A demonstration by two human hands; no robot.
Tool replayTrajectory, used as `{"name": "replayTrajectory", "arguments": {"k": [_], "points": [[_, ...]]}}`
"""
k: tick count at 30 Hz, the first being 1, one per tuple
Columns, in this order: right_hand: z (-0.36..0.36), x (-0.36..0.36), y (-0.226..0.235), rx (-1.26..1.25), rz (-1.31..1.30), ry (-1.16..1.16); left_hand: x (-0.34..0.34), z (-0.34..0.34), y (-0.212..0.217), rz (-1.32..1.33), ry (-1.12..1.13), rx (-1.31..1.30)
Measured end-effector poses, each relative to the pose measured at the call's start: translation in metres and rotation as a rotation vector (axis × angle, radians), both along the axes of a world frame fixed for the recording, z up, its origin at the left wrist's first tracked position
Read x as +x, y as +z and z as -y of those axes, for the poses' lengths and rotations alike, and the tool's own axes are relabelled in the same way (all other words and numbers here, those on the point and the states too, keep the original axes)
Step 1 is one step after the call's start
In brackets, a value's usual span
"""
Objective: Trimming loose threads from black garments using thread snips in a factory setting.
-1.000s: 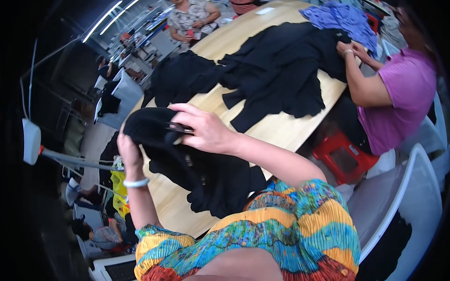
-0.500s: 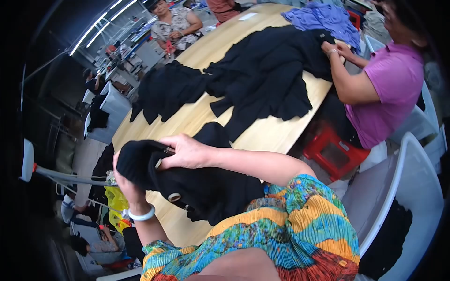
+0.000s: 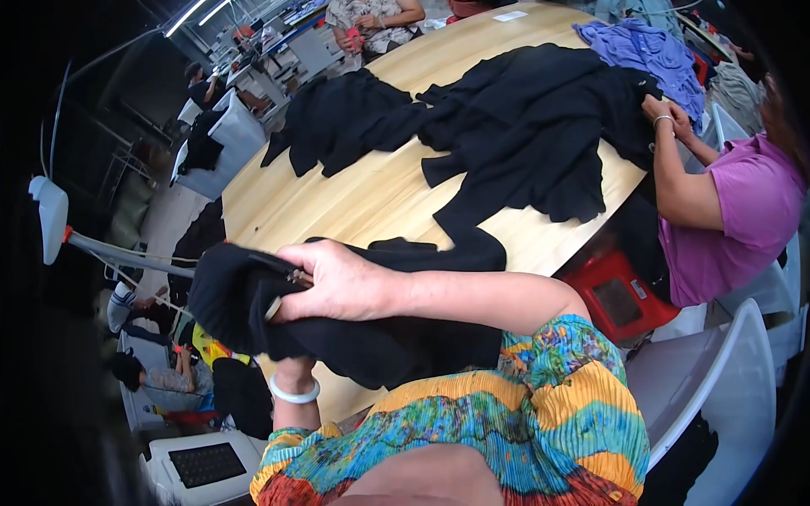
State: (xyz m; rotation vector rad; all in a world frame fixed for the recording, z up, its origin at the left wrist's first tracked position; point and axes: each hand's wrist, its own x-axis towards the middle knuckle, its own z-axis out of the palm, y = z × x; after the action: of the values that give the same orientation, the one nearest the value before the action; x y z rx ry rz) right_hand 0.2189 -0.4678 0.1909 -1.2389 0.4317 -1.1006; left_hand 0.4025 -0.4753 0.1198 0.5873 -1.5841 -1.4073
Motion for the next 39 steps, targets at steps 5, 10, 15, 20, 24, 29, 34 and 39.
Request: {"name": "replayTrajectory", "arguments": {"k": [5, 10, 15, 20, 24, 29, 34, 39], "points": [[0.006, -0.032, -0.032, 0.041, -0.198, -0.286, 0.017, 0.000, 0.020, 0.018, 0.193, 0.222], [-0.006, -0.089, -0.083, 0.098, -0.269, -0.433, 0.054, -0.010, 0.076, 0.137, 0.091, 0.068], [-0.039, -0.152, -0.105, 0.268, -0.289, -0.657, 0.037, 0.033, 0.140, 0.253, 0.346, -0.004], [-0.070, -0.189, -0.117, 0.395, -0.285, -0.764, 0.028, 0.111, 0.162, -0.023, 0.367, 0.002], [-0.071, -0.197, -0.111, 0.457, -0.262, -0.707, 0.008, 0.115, 0.156, -0.126, 0.485, 0.027], [0.011, -0.172, -0.071, 0.123, -0.226, -0.466, -0.015, 0.110, 0.107, 0.051, 0.531, -0.031], [0.135, -0.148, -0.047, 0.173, -0.329, -0.573, -0.019, 0.118, 0.016, 0.539, 0.686, -0.252], [0.167, -0.133, -0.073, 0.300, -0.306, -0.484, 0.011, 0.131, -0.090, 0.943, 0.704, -0.149]]}}
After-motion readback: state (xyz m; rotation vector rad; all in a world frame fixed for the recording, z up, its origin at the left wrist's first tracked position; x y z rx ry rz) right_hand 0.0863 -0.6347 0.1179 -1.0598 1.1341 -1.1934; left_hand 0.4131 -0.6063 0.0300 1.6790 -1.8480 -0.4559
